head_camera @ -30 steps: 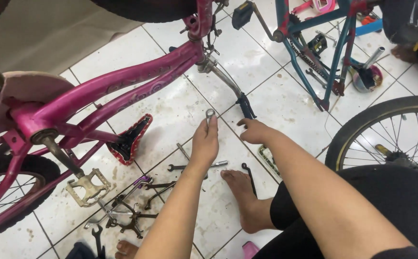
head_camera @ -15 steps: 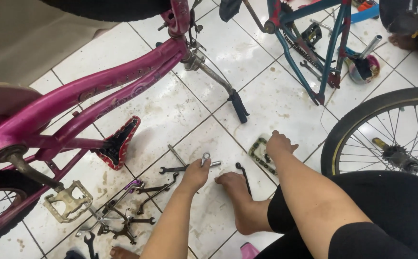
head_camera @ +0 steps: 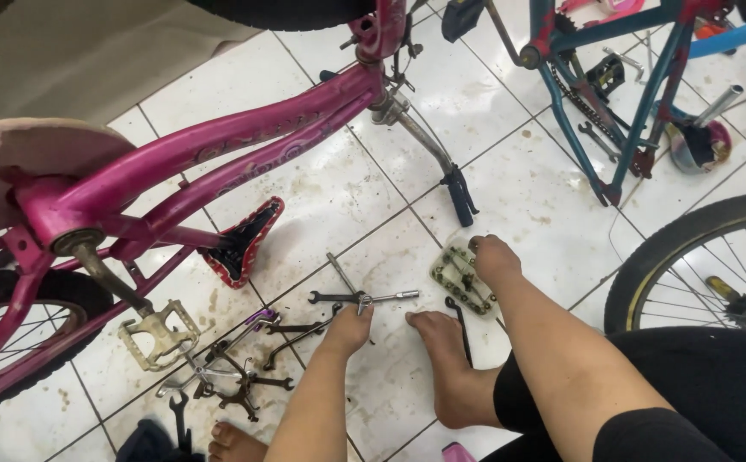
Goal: Adjusting the tension of a bicycle chain by loosening the rear axle nuts, pulling the wheel back to increase tension, and retightening the nuts using wrenches.
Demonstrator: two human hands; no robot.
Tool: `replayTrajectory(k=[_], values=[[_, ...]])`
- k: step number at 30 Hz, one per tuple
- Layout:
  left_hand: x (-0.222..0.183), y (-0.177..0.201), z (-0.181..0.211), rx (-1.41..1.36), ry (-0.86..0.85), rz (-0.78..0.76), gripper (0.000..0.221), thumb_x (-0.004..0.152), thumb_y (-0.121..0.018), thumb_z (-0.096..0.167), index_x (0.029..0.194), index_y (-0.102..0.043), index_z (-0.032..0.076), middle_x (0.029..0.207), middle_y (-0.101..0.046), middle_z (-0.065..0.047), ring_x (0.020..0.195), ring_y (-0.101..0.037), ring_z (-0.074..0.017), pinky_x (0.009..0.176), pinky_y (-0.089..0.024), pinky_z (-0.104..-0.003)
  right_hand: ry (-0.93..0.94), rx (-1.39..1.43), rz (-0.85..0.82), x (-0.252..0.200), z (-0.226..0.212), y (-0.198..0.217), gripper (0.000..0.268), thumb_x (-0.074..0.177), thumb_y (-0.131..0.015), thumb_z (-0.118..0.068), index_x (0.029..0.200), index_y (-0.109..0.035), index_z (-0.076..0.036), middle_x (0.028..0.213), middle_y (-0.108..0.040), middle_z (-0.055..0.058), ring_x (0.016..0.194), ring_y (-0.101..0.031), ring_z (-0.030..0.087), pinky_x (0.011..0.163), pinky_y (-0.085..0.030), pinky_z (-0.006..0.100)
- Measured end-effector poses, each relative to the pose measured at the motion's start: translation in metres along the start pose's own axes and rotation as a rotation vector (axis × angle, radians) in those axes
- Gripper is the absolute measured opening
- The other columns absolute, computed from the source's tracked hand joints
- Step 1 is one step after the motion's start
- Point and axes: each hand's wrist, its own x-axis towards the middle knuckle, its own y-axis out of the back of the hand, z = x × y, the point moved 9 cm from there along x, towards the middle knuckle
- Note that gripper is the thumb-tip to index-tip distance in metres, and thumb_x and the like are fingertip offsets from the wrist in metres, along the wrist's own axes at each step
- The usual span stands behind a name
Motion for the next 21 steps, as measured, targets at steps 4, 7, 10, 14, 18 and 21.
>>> replayTrajectory(k=[4,7,10,14,18,21], values=[[0.006,0.003,-0.018,-0.035,0.018,0.008,0.059,0.107,-0.04,0.043,0.143,-0.058,-0.001,0.125,-0.07,-0.022,0.124,-0.065,-0.0333,0.1,-0.053,-0.047,0.027,0.013,0.032,0.001,-0.04,0.018,0.045,0.1,-0.046,0.003,0.14,-0.064,-0.006,0.129,-0.067,0.023,0.12,-0.067,0.037,0.099,-0.057,0.05],[-0.004,0.01,-0.022,-0.06,0.051,0.002,0.063,0.106,-0.04,0.045,0.147,-0.052,-0.002,0.136,-0.064,-0.024,0.134,-0.058,-0.0334,0.109,-0.049,-0.049,0.067,-0.011,0.055,0.01,-0.068,0.027,0.041,0.101,-0.049,-0.002,0.137,-0.067,-0.008,0.123,-0.07,0.021,0.114,-0.07,0.034,0.095,-0.059,0.047],[-0.004,0.014,-0.03,-0.106,0.045,0.005,0.066,0.106,-0.039,0.047,0.148,-0.052,-0.003,0.141,-0.061,-0.024,0.138,-0.054,-0.0345,0.112,-0.046,-0.049,0.148,0.011,0.034,0.019,-0.103,0.032,0.04,0.099,-0.057,-0.001,0.138,-0.066,-0.005,0.127,-0.068,0.024,0.117,-0.068,0.038,0.097,-0.057,0.05],[-0.009,0.019,-0.049,-0.125,0.079,0.012,0.066,0.106,-0.039,0.046,0.148,-0.051,-0.004,0.144,-0.059,-0.025,0.141,-0.051,-0.0354,0.115,-0.043,-0.05,0.186,0.057,0.071,0.014,-0.146,0.031,0.037,0.104,-0.05,-0.005,0.137,-0.066,-0.004,0.124,-0.07,0.023,0.116,-0.069,0.035,0.096,-0.057,0.047],[-0.018,0.028,-0.066,-0.127,0.101,0.066,0.064,0.104,-0.043,0.044,0.15,-0.048,-0.001,0.146,-0.058,-0.023,0.141,-0.05,-0.0347,0.115,-0.044,-0.05,0.18,0.118,0.032,-0.023,-0.192,0.036,0.036,0.106,-0.049,-0.012,0.137,-0.065,-0.005,0.12,-0.071,0.022,0.114,-0.069,0.036,0.095,-0.057,0.047],[-0.013,0.028,-0.082,-0.093,0.108,0.072,0.066,0.104,-0.044,0.044,0.152,-0.045,-0.001,0.149,-0.056,-0.023,0.143,-0.049,-0.0346,0.115,-0.043,-0.049,0.192,0.175,0.037,0.033,-0.186,-0.005,0.037,0.106,-0.049,-0.014,0.138,-0.065,-0.003,0.121,-0.071,0.023,0.116,-0.068,0.037,0.096,-0.056,0.049]])
